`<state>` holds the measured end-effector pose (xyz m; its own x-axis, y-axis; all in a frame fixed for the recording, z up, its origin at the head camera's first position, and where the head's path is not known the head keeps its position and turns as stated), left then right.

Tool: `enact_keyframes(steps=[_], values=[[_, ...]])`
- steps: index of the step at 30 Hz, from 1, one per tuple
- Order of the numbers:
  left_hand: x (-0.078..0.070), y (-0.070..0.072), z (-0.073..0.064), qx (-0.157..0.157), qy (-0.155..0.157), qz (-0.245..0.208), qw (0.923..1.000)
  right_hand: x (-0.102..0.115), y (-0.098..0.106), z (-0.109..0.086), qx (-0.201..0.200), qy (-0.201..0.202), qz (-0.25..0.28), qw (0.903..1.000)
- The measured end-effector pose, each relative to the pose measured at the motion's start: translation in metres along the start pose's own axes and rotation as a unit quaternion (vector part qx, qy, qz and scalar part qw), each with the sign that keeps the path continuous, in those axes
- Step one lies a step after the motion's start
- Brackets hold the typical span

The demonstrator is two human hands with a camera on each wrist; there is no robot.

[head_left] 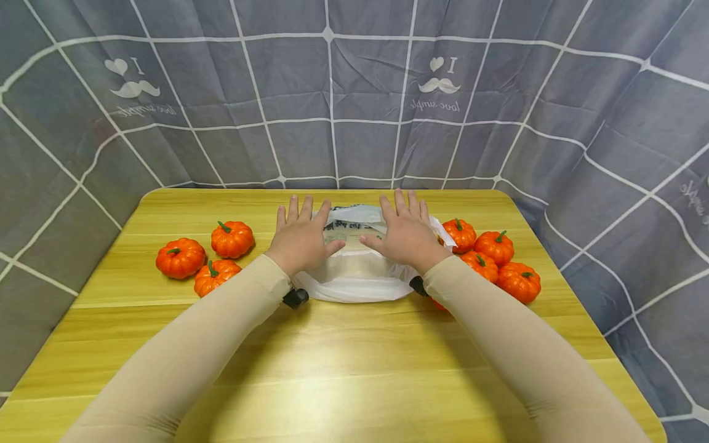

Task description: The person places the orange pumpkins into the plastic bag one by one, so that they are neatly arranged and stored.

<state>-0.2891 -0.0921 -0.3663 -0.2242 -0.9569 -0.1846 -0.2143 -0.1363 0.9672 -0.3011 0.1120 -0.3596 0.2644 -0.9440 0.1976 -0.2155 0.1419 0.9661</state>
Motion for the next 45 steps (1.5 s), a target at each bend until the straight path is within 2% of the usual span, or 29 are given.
enact_keyframes(steps=[8, 13, 17, 22, 27, 36, 45], values=[[0.003, 0.0, -0.002, -0.002, 0.001, -0.016, 0.9999, 0.002, 0.007, -0.002, -0.012, 0.003, 0.009, 0.9999], [0.013, 0.001, -0.008, -0.003, 0.009, -0.027, 0.9996, 0.001, 0.028, -0.011, -0.036, 0.008, 0.017, 0.9992], [0.021, 0.0, -0.014, 0.009, 0.009, -0.041, 0.9991, -0.011, 0.047, -0.023, -0.05, 0.008, 0.03, 0.9983], [0.028, -0.003, -0.023, 0.026, 0.004, -0.059, 0.9979, -0.043, 0.061, -0.043, -0.049, 0.003, 0.04, 0.998], [0.035, -0.007, -0.028, 0.041, 0.004, -0.102, 0.9939, -0.09, 0.06, -0.061, -0.039, -0.017, 0.047, 0.998], [0.045, -0.013, -0.028, 0.057, -0.003, -0.157, 0.986, -0.171, 0.036, -0.091, 0.017, -0.058, 0.058, 0.9965], [0.051, -0.018, -0.027, 0.056, 0.004, -0.155, 0.9863, -0.22, 0.007, -0.117, 0.065, -0.054, 0.102, 0.9912]])
Point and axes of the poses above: each hand's wrist, its own z-axis towards the middle knuckle, its own y-axis out of the back of the hand, x = y × z, the point moved 6 cm from there along z, towards the middle knuckle, and after that the axes turned 6 degrees about x, right-handed, at the moved point
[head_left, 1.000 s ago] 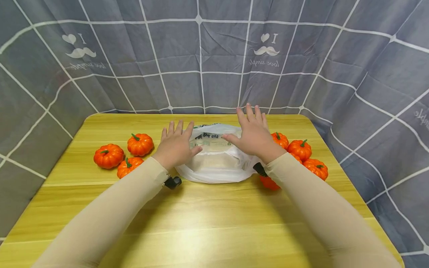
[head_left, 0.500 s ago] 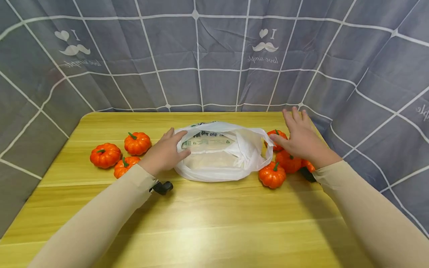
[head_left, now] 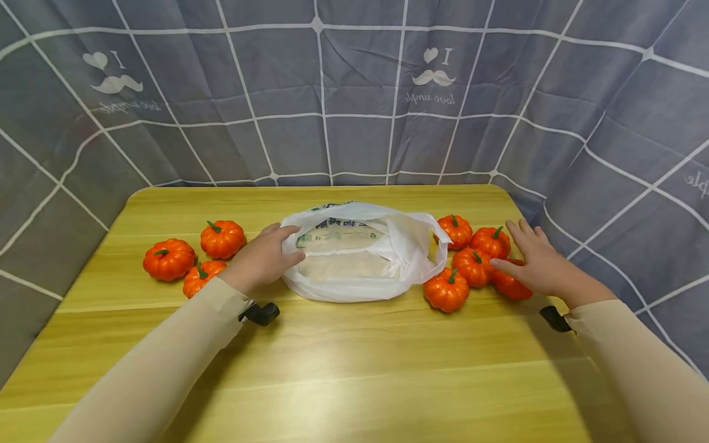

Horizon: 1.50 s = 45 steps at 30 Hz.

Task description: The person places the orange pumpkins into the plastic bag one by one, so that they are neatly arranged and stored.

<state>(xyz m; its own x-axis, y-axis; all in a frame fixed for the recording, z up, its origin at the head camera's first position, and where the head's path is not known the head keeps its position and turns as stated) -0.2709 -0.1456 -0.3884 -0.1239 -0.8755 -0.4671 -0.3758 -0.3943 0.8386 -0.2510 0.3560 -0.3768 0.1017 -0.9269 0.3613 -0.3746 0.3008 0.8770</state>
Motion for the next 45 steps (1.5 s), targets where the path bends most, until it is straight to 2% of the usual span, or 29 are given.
enact_keyframes(steps=[7, 16, 24, 37, 45], values=[[0.004, -0.003, 0.001, -0.01, -0.003, 0.008, 0.9999, -0.016, -0.014, -0.013, 0.012, 0.04, 0.042, 0.9983], [0.01, -0.004, 0.0, -0.014, 0.003, -0.01, 0.9998, -0.026, -0.024, -0.023, 0.017, 0.054, 0.063, 0.9964], [0.012, -0.006, -0.002, -0.018, 0.007, -0.024, 0.9995, -0.028, -0.03, -0.024, -0.018, 0.101, 0.059, 0.993], [0.018, -0.008, -0.003, -0.022, 0.016, -0.057, 0.998, -0.038, -0.034, -0.022, -0.028, 0.068, 0.036, 0.9967], [0.021, -0.009, -0.003, -0.034, 0.019, -0.081, 0.996, -0.036, -0.026, -0.027, -0.041, 0.054, 0.027, 0.9973]])
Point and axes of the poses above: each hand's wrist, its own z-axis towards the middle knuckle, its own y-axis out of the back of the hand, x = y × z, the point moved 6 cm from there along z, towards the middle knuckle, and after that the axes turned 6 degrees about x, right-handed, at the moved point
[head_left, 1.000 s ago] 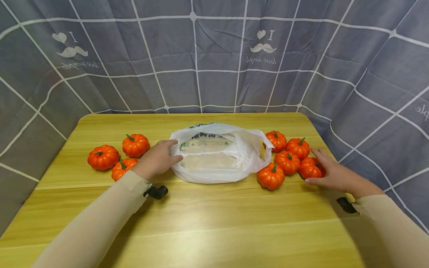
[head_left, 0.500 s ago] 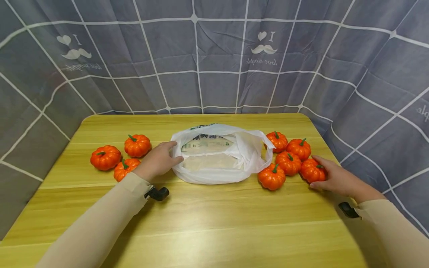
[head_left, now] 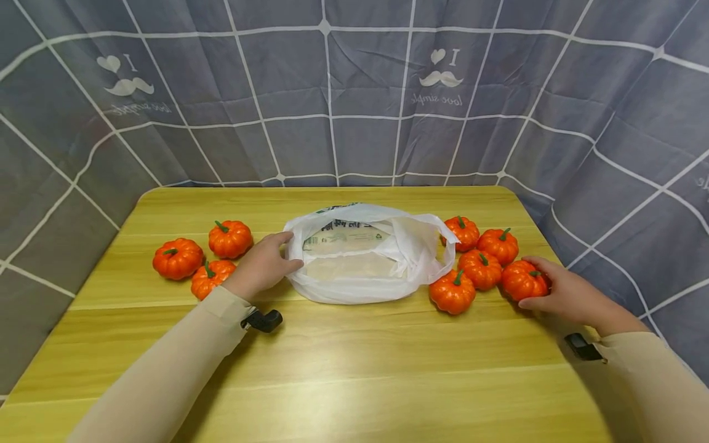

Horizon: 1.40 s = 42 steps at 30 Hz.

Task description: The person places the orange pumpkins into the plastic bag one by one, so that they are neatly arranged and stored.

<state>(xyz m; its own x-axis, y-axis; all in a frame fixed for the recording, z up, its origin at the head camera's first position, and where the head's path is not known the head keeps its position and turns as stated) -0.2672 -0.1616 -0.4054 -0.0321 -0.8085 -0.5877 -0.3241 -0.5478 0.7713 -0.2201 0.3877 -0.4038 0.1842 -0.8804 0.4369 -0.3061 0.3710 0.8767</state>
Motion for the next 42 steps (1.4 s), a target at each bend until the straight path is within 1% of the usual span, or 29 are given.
enact_keyframes(steps=[5, 8, 11, 14, 17, 22, 24, 26, 28, 30, 33, 37, 39, 42], values=[[0.001, 0.0, 0.001, -0.006, 0.0, -0.008, 1.0, 0.007, 0.014, -0.002, -0.01, 0.006, 0.01, 0.9999], [0.001, 0.0, 0.002, -0.01, -0.003, -0.003, 0.9999, 0.016, 0.025, -0.001, -0.024, 0.02, 0.024, 0.9992], [0.0, 0.0, 0.002, -0.012, -0.007, 0.0, 0.9999, 0.03, 0.036, 0.001, -0.044, 0.041, 0.047, 0.9971], [-0.001, 0.0, 0.001, -0.013, -0.008, 0.0, 0.9999, 0.051, 0.046, 0.004, -0.056, 0.053, 0.072, 0.9944], [-0.001, 0.0, 0.002, -0.016, -0.011, 0.002, 0.9998, 0.077, 0.052, 0.01, -0.058, 0.053, 0.09, 0.9929], [0.0, 0.0, 0.002, -0.019, -0.014, -0.004, 0.9997, 0.134, 0.052, 0.027, -0.055, 0.085, 0.091, 0.9907], [0.0, 0.0, 0.002, -0.02, -0.017, -0.008, 0.9996, 0.158, 0.049, 0.036, -0.05, 0.105, 0.096, 0.9886], [-0.001, -0.001, 0.003, -0.02, -0.023, -0.011, 0.9995, 0.181, 0.045, 0.048, -0.036, 0.12, 0.107, 0.9863], [-0.001, -0.001, 0.003, -0.021, -0.028, -0.013, 0.9993, 0.201, 0.038, 0.06, -0.028, 0.128, 0.11, 0.9853], [-0.002, -0.001, 0.004, -0.021, -0.03, -0.013, 0.9993, 0.219, 0.029, 0.073, -0.016, 0.14, 0.107, 0.9842], [-0.002, -0.002, 0.004, -0.02, -0.03, -0.014, 0.9992, 0.244, 0.012, 0.093, 0.001, 0.144, 0.096, 0.9849], [-0.001, -0.003, 0.005, -0.021, -0.033, -0.017, 0.9991, 0.271, -0.015, 0.12, 0.028, 0.143, 0.076, 0.9863], [0.0, -0.003, 0.005, -0.023, -0.034, -0.02, 0.999, 0.279, -0.029, 0.134, 0.041, 0.139, 0.072, 0.9868], [0.001, -0.004, 0.005, -0.024, -0.034, -0.022, 0.9989, 0.288, -0.047, 0.156, 0.05, 0.135, 0.074, 0.9868]])
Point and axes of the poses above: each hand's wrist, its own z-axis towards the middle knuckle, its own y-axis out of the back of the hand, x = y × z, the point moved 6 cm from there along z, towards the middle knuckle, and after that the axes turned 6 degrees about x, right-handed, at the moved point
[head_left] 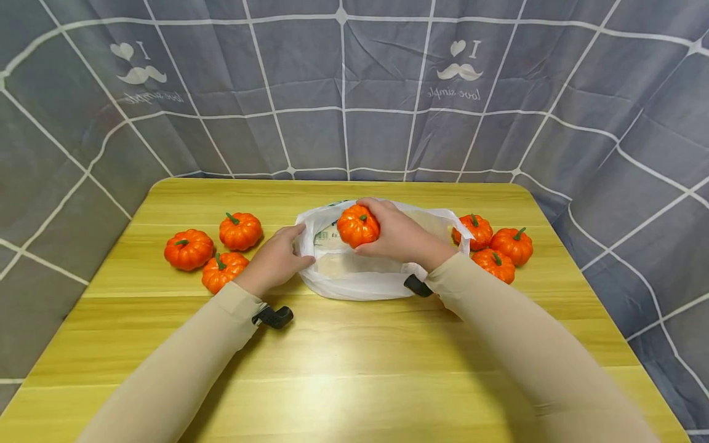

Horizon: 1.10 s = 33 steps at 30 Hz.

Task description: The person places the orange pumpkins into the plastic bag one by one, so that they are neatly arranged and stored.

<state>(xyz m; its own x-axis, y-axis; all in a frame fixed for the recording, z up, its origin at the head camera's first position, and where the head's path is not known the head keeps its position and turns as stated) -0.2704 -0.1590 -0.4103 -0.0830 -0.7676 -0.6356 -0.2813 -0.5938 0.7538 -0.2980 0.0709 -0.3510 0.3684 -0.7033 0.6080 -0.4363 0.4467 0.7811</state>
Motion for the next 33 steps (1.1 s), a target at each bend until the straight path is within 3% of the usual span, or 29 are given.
enact_keyframes(steps=[5, 13, 19, 33], values=[[-0.001, -0.001, 0.001, 0.001, -0.006, -0.002, 1.0, -0.003, -0.018, 0.025, 0.006, -0.016, 0.001, 0.9998], [-0.002, -0.002, 0.001, 0.006, -0.005, -0.003, 1.0, -0.003, -0.041, 0.048, 0.028, -0.039, 0.013, 0.9988], [-0.003, -0.003, 0.001, 0.005, -0.009, 0.001, 1.0, -0.004, -0.054, 0.057, 0.048, -0.071, 0.013, 0.9963], [-0.003, -0.003, -0.001, 0.005, -0.009, 0.006, 0.9999, -0.006, -0.064, 0.065, 0.042, -0.063, -0.002, 0.9971]])
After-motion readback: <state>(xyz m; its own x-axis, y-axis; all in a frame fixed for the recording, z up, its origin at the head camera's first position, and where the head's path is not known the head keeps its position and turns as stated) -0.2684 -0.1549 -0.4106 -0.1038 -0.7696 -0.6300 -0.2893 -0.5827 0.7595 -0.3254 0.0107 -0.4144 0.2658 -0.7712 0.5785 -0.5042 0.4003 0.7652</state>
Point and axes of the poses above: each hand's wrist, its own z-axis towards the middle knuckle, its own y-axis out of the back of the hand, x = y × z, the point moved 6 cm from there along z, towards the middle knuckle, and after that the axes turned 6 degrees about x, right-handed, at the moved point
